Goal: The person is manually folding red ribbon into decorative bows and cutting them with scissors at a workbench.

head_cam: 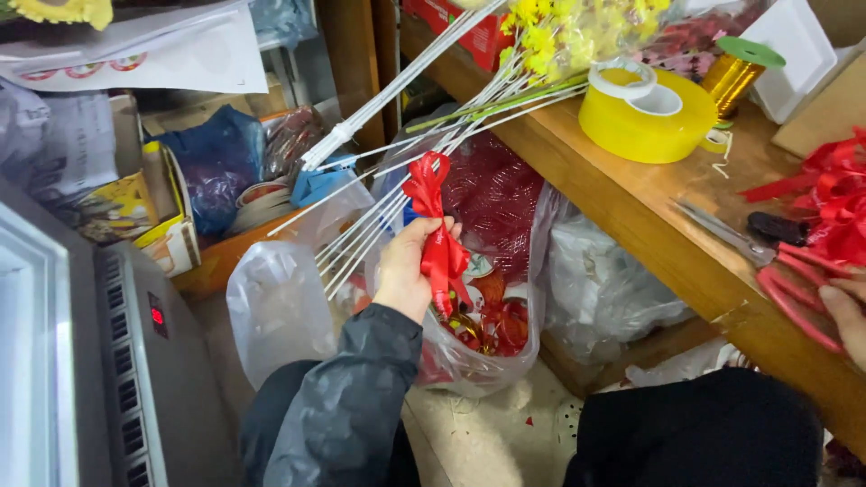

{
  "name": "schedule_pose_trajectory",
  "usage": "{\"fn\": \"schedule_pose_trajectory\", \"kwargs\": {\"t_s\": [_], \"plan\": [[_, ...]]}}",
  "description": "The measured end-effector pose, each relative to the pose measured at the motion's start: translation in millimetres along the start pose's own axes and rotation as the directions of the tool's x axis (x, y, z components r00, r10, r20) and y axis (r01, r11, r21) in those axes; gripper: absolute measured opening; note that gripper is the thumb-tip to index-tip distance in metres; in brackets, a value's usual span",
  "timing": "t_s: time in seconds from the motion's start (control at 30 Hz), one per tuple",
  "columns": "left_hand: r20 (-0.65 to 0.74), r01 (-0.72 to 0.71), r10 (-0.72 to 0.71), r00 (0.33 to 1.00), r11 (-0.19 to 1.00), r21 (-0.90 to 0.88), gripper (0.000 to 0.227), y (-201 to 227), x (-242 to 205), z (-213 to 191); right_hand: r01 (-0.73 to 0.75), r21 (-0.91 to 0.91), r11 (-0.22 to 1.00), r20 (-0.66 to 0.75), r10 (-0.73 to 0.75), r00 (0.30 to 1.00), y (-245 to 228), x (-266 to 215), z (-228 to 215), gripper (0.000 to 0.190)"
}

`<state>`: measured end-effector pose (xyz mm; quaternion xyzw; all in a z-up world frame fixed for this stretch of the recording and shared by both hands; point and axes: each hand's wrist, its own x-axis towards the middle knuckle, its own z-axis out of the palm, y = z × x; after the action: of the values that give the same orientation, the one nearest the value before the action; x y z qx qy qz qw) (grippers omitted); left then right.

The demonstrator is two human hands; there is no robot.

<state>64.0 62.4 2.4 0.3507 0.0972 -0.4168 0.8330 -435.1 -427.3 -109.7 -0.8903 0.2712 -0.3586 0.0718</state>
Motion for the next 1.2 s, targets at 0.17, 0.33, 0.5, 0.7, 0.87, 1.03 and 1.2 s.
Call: {"fn": "schedule_pose_trajectory", "kwargs": {"t_s": [0.17,0.33,0.5,0.7,0.87,1.03,1.2], "plan": [[0.037,0.001,0.000,0.999,1.000,-0.020,0.019,-12,22,-12,0.010,-0.233,0.972,0.146,0.025,0.989,-19,22,-15,0.058],[0.055,0.029,-0.032,0.998,0.998,0.051,0.020,-2,1,-9,-0.193,-0.322,0.927,0.319,0.298,0.900,-61,51,-48,0.081],[0.061,0.040,-0.040,0.997,0.999,0.012,0.017,6,-13,-6,-0.498,-0.314,0.808,0.466,0.588,0.661,-115,89,-61,0.077],[0.061,0.034,-0.038,0.997,0.998,0.057,0.022,10,-24,-1,-0.320,-0.649,0.690,0.515,0.708,0.483,-209,104,-72,0.059],[0.098,0.003,-0.017,0.995,0.990,0.140,0.016,12,-26,-3,-0.896,0.179,0.406,0.577,0.694,0.430,-213,62,-62,0.036],[0.131,-0.002,-0.018,0.991,0.988,0.152,0.012,11,-28,-3,-0.778,0.628,-0.003,0.757,0.234,0.610,-310,-8,-25,0.055],[0.162,-0.006,-0.025,0.986,0.982,0.188,0.013,10,-32,-4,-0.820,0.516,-0.246,0.856,0.141,0.497,-389,-109,26,0.087]]}}
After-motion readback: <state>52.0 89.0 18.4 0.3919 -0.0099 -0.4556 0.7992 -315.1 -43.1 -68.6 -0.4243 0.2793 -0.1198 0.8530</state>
